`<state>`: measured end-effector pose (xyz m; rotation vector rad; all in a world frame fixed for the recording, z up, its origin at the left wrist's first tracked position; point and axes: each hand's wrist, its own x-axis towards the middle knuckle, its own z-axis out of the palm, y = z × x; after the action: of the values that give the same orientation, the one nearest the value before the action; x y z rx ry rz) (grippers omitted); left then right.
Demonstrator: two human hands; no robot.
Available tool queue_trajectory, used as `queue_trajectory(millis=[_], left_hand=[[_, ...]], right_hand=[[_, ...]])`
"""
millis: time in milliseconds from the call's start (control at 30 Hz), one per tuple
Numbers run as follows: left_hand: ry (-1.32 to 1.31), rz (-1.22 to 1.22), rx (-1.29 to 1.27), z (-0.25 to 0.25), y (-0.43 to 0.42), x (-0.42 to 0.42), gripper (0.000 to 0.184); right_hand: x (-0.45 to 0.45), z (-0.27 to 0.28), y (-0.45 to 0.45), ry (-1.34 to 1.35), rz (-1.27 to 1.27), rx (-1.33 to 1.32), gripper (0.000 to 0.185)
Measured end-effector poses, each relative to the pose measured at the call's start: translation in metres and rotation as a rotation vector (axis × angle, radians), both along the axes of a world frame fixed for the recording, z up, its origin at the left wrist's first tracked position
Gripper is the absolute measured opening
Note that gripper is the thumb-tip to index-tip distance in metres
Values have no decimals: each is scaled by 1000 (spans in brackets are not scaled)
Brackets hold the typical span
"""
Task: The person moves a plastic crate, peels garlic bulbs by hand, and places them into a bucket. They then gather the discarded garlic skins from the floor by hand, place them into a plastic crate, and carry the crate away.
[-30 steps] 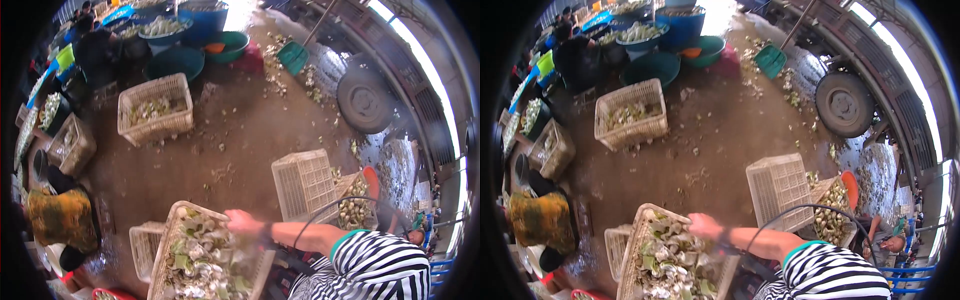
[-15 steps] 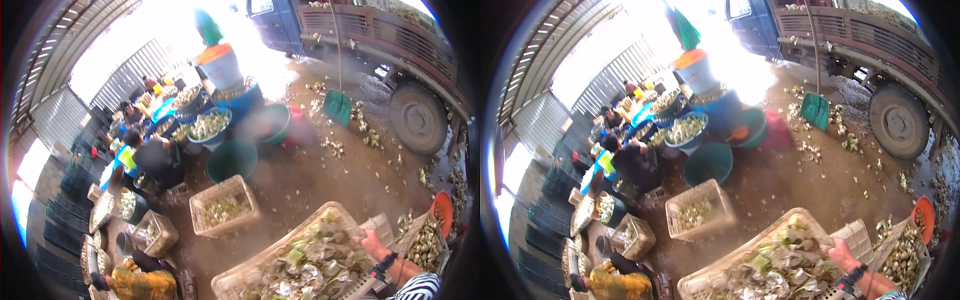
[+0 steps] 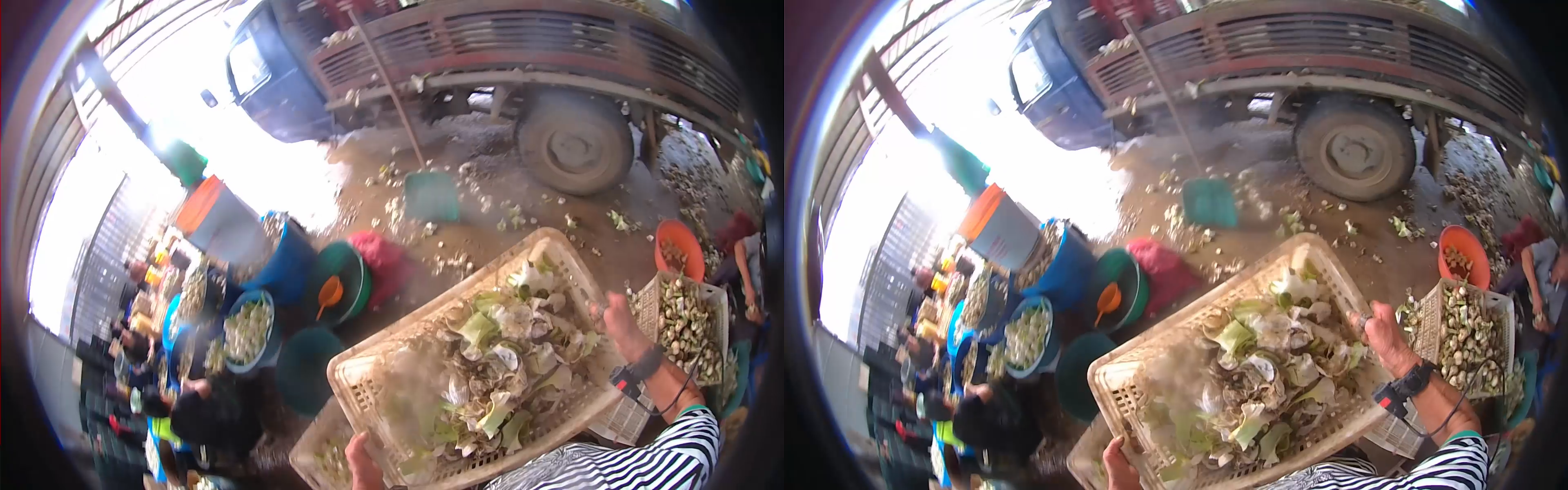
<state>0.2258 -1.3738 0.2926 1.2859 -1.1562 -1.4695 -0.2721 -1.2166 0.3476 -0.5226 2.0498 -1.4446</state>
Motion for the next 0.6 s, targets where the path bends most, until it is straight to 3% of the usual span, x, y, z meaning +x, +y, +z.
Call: queue_trajectory(millis=[67, 133, 300, 367, 467, 533, 600], left_hand=[[295, -112, 371, 6, -68, -19, 23], [172, -122, 371, 18, -126, -55, 22], [45, -397, 438, 19, -251, -121, 20], [107, -391, 387, -63, -331, -138, 19], [219, -701, 418, 8, -386, -246, 32], [336, -722, 457, 95, -381, -321, 35], [304, -785, 308, 127, -407, -379, 38]], right_hand=[[-5, -15, -9, -19, -94, -57, 20], [-9, -14, -31, -114, -219, 56, 18], [-15, 14, -54, -231, -421, -39, 16], [-38, 27, -69, -264, -492, -83, 17], [-87, 58, -102, -254, -604, -219, 21], [-104, 97, -125, -187, -663, -342, 26], [-153, 117, -146, -227, -627, -403, 31]])
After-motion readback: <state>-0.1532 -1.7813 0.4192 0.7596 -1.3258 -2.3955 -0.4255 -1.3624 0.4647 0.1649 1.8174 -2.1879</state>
